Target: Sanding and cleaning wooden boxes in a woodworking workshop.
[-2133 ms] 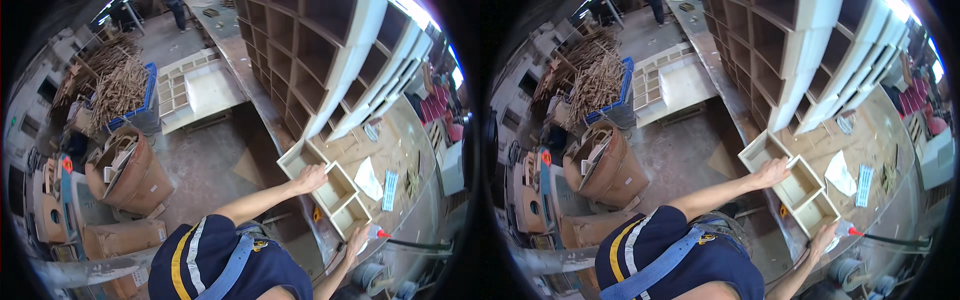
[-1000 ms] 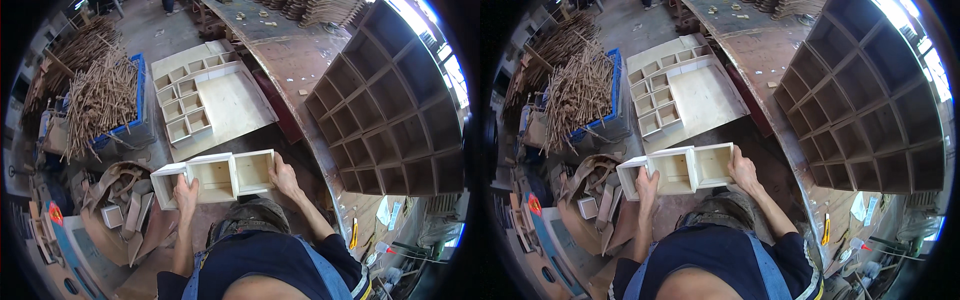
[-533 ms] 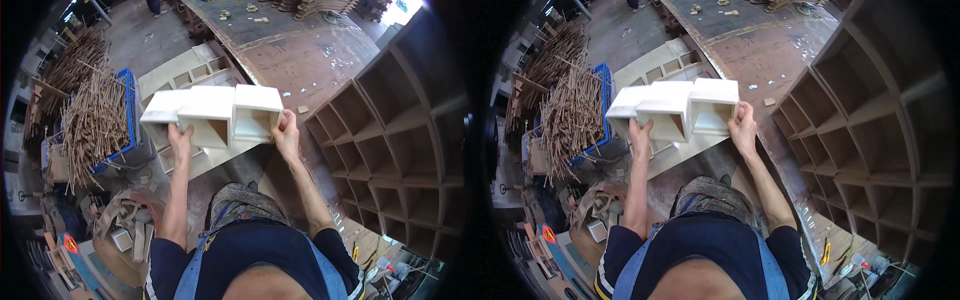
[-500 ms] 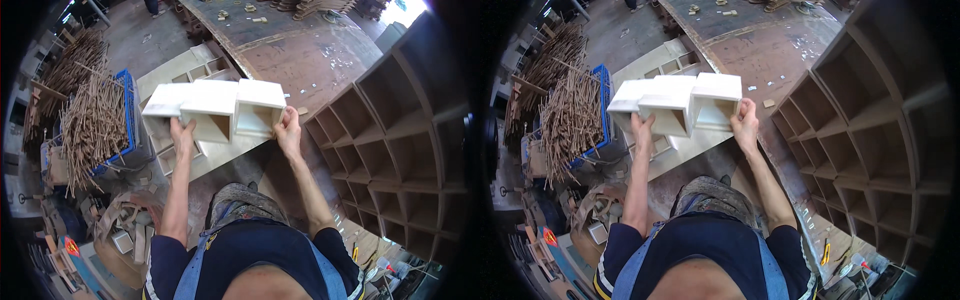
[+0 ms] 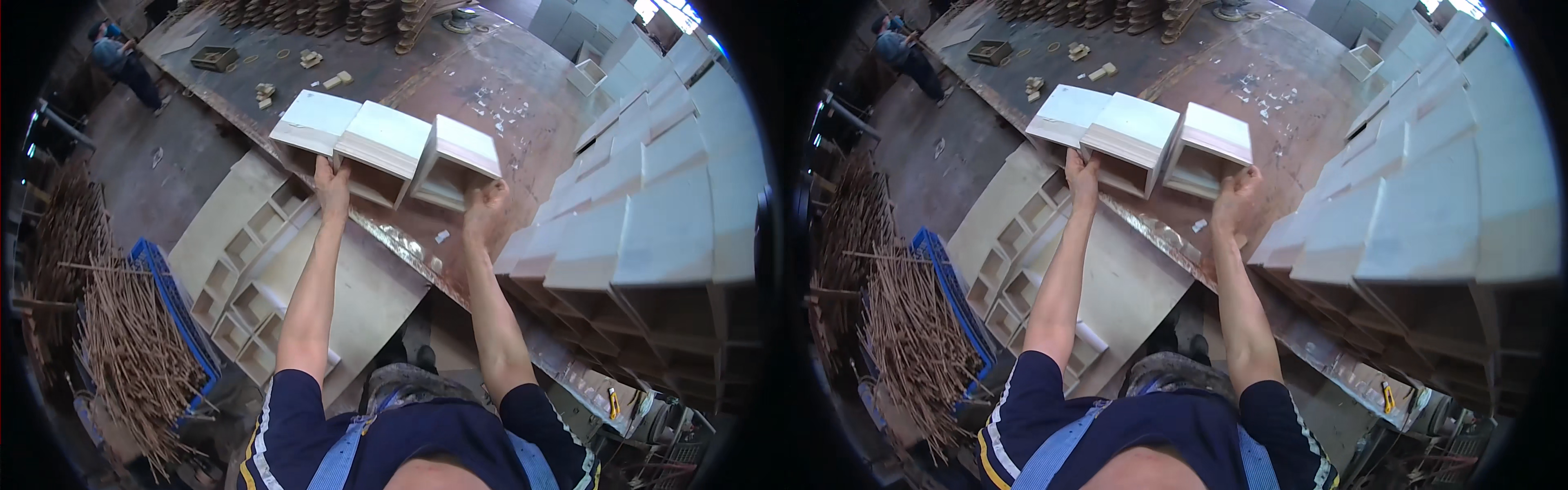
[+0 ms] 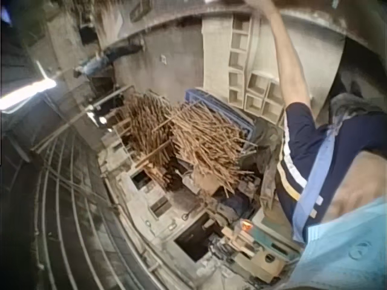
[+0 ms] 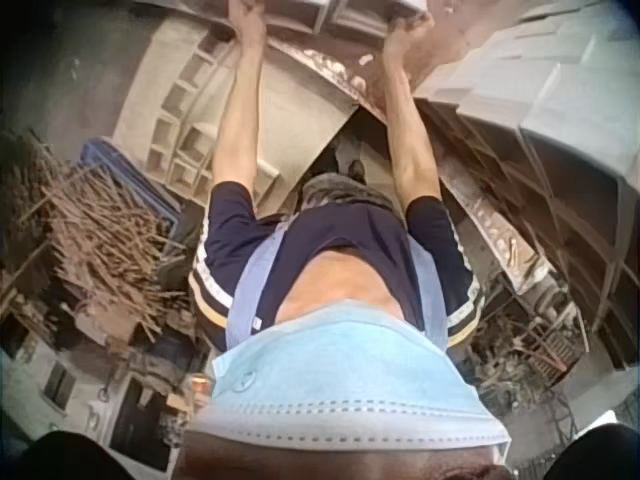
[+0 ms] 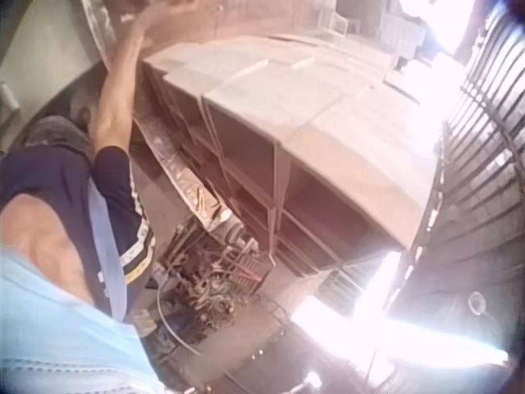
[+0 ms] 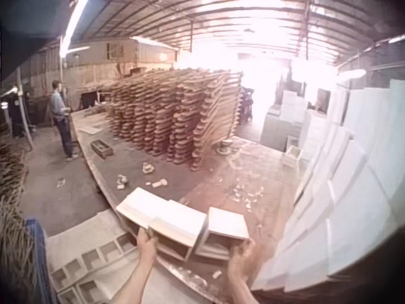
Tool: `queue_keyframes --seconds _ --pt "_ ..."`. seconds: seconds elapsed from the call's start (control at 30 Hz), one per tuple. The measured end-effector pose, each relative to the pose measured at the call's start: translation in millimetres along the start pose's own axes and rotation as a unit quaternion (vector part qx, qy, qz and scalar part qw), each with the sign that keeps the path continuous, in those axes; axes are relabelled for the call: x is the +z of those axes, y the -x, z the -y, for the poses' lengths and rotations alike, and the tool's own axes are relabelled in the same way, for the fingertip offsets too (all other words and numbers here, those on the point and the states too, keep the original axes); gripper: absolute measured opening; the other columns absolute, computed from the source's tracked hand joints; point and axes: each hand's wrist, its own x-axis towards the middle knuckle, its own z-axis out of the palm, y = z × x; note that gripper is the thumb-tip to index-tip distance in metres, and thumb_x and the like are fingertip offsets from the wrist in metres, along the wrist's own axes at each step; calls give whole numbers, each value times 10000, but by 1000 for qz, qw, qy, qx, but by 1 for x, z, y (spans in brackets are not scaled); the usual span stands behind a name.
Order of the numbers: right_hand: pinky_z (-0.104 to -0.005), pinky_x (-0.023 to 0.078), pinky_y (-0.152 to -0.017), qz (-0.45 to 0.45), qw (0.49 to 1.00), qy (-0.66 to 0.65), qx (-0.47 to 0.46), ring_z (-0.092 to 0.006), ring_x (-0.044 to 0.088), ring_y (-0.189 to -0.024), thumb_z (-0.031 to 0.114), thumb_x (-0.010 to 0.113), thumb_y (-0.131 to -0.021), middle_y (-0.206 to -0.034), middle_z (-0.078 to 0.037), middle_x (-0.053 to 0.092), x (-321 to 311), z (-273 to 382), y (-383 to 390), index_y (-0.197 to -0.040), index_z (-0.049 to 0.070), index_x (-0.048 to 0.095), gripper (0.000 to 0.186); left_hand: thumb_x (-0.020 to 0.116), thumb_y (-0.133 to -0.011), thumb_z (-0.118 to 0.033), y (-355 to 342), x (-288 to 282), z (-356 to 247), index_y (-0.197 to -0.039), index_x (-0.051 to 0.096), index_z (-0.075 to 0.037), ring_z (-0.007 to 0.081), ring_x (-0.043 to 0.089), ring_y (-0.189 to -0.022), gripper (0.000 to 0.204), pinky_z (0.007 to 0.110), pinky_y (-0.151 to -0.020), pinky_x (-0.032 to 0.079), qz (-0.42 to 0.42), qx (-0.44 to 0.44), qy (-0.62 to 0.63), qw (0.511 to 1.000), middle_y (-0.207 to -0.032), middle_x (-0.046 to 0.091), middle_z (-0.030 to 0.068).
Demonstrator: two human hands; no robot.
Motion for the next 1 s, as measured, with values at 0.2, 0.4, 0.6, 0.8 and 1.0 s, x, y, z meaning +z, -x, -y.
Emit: queue_keyframes --seconds 0.2,0.4,0.6,0.8,1.0 --pt "-304 362 -862 -56 991 98 -69 -227 489 -963 -21 491 -762 -1020 -125 493 17 -69 -18 -1161 -14 340 427 512 -637 27 -24 10 71 -817 424 11 207 438 -666 201 300 -650 384 -5 0 -125 992 -707 459 106" --pt "-324 310 -957 -4 997 -73 32 -257 385 -1176 -21 424 -793 -1221 -160 409 -8 -108 38 -1220 23 306 446 551 -611 15 -27 0 99 -790 471 35 278 517 -662 197 336 -630 405 12 -72 -173 982 -691 518 163" --pt "-286 448 -714 370 929 13 -21 -192 571 -817 -8 457 -814 -890 -119 582 -103 -79 140 -966 19 534 173 470 -593 25 -20 -4 80 -698 480 43 311 533 -644 108 371 -614 404 -11 -53 -277 959 -650 521 215" --pt "-234 464 -705 472 877 72 44 -127 590 -824 -122 416 -749 -859 -80 609 -246 -138 193 -946 2 563 275 408 -606 64 34 -9 51 -675 449 59 325 492 -642 80 371 -622 383 -89 0 -236 968 -637 496 222" --pt "-243 468 -696 339 936 37 88 -125 598 -745 -91 395 -794 -806 -71 622 -321 -165 175 -940 1 569 245 418 -644 37 85 -10 11 -717 484 65 363 537 -732 102 375 -661 405 -120 -4 -271 955 -716 534 256"
